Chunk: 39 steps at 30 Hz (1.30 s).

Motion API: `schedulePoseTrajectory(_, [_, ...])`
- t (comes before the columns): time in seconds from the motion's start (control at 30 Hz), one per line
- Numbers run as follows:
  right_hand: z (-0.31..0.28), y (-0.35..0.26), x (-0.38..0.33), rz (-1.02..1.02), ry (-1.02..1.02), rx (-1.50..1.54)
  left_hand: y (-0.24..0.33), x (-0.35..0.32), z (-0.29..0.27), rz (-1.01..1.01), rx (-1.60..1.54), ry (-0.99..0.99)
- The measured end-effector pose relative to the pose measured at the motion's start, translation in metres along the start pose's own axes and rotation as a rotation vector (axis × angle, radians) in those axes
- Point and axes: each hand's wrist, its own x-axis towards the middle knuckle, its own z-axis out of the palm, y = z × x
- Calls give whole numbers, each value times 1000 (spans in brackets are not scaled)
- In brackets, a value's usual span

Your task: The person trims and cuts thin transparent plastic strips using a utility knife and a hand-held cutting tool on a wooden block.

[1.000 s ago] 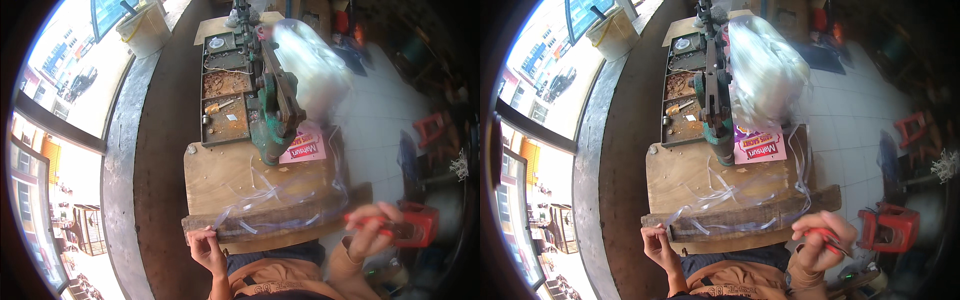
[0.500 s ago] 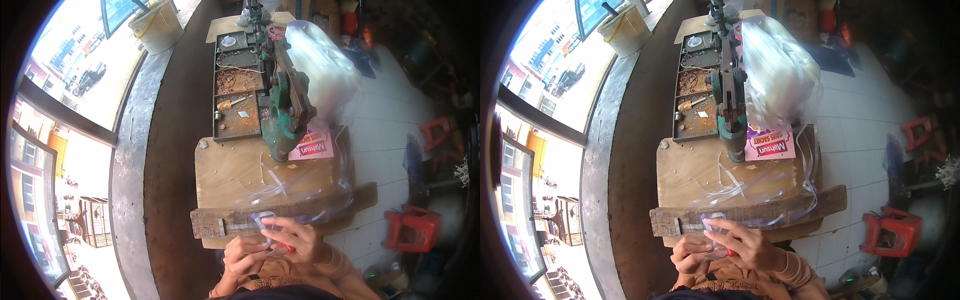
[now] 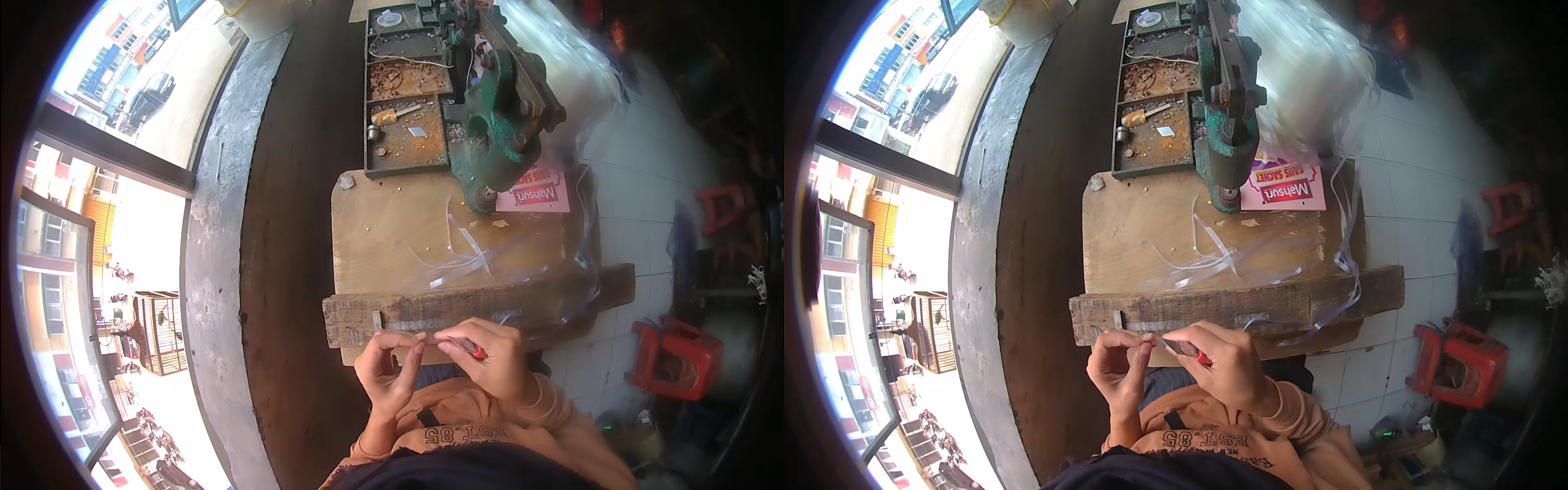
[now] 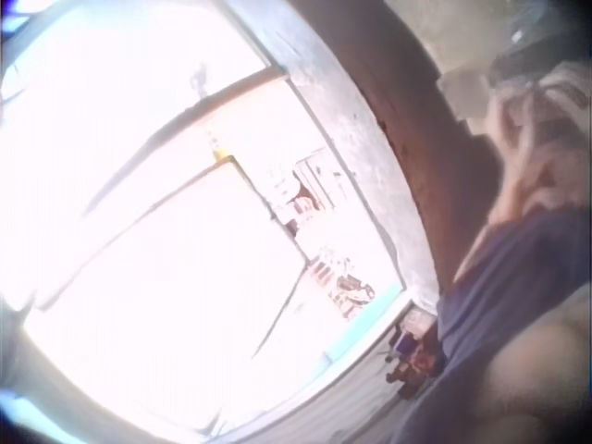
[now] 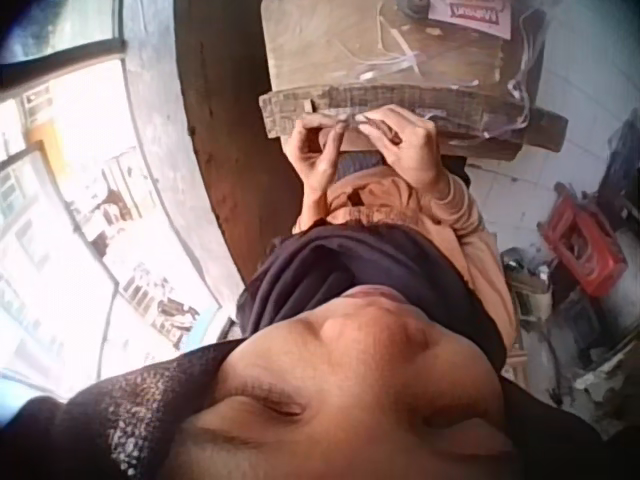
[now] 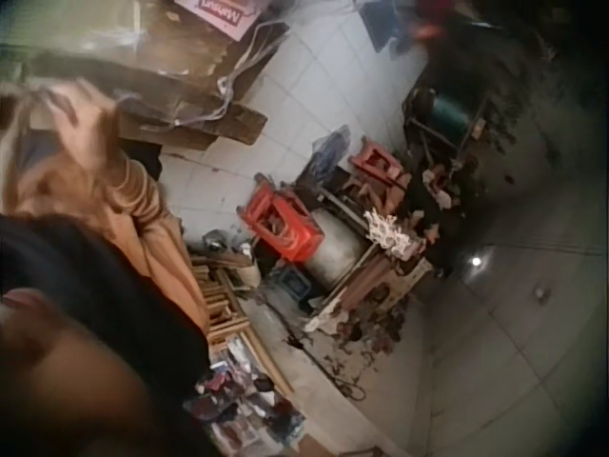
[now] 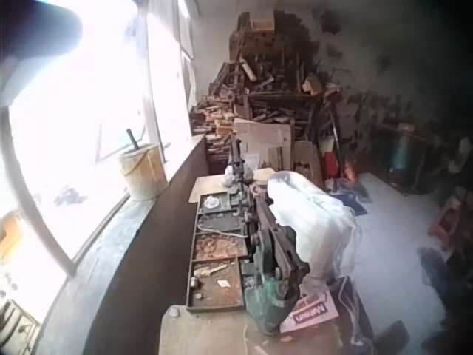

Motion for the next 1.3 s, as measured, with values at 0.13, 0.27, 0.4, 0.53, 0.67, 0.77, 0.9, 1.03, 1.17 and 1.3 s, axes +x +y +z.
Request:
schedulePoseTrajectory(0.13, [13,6,9,184,-59,18,-2,5,-9,-249,-21,35])
schedulePoseTrajectory(0.27, [33,6,17,207,-83,9,-4,6,-19,-100,309,81])
schedulePoseTrajectory(0.4, [45,4,21,216,-128,-134,-4,10,-32,-49,440,108])
schedulePoseTrajectory(0.53, [49,3,23,195,-163,-256,-6,15,-53,-77,343,290])
schedulePoseTrajectory(0.67, [49,-1,25,202,-188,-277,-4,19,-61,-121,270,369])
schedulePoseTrajectory(0.77, [51,-2,25,222,-209,-293,-7,18,-61,-127,261,370])
schedulePoseTrajectory(0.9, [57,-2,26,257,-181,-307,-10,16,-55,-125,257,354])
schedulePoseTrajectory(1.03, [60,-2,24,246,-178,-331,-9,15,-54,-134,236,342])
schedulePoseTrajectory(1.17, [61,-3,24,263,-161,-345,-9,14,-51,-123,217,317])
schedulePoseTrajectory(1.3, [61,-3,23,291,-164,-356,-9,12,-46,-147,216,301])
